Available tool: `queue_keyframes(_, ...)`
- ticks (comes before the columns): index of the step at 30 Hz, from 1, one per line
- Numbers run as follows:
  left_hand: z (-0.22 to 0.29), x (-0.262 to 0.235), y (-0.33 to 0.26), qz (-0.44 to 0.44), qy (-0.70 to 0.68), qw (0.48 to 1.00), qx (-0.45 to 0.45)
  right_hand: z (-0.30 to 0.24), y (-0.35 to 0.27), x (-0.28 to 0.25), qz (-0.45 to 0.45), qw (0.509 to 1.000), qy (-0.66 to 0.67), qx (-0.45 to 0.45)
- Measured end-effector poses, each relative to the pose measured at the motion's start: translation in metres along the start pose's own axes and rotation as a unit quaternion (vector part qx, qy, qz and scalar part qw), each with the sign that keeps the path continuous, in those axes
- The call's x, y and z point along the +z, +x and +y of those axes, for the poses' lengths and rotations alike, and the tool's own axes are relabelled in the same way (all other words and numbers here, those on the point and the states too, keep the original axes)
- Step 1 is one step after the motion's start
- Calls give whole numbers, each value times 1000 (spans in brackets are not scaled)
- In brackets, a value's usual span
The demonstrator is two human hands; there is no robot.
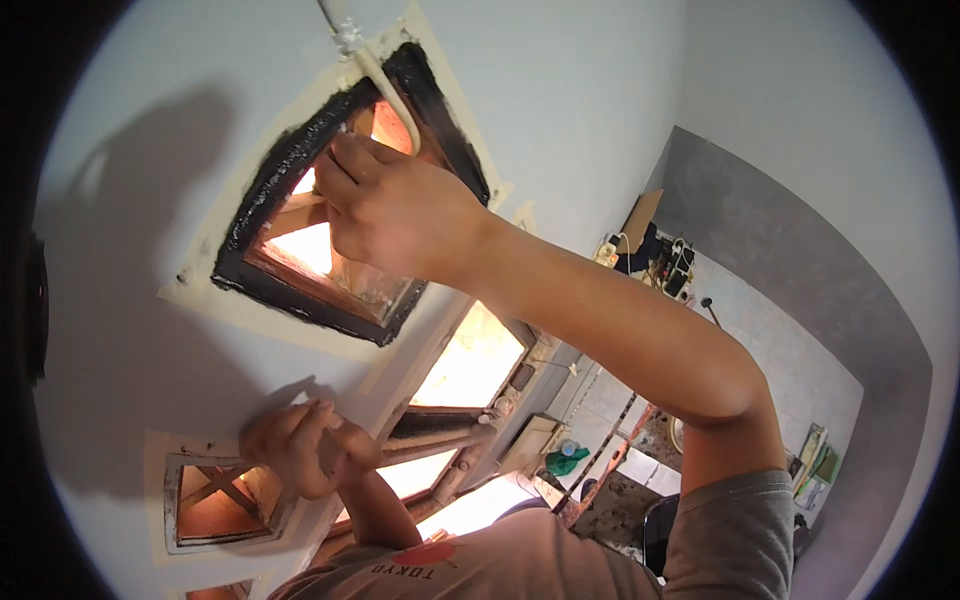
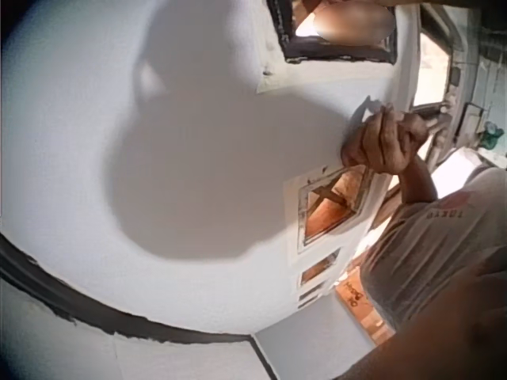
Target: The person wipes the wooden frame of a decorative ceiling window with a sponge and then applies strips of masking tape around the frame.
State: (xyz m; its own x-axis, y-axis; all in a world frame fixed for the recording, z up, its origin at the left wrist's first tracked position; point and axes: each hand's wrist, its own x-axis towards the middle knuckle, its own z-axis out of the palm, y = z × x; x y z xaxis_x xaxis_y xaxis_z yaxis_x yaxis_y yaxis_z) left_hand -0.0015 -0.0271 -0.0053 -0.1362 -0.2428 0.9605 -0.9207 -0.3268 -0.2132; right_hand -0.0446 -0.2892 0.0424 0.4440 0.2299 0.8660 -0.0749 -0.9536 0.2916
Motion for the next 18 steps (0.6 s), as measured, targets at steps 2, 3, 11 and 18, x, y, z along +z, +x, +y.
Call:
queue_keyframes(2, 1, 0, 3, 1, 25, 1000, -2, -1, 5, -2, 1, 1000, 5, 2)
queue_keyframes(3, 2, -1, 2, 3, 32, 999, -6, -3, 6, 0, -3, 999, 35, 6)
queue_keyframes(11, 1, 1, 4, 24, 17, 1000, -4, -8, 38, 17, -206, 961, 138, 124)
queue_keyframes(18, 0, -3, 5, 7, 26, 1000, -3, -6, 21, 19, -51, 997, 56, 31)
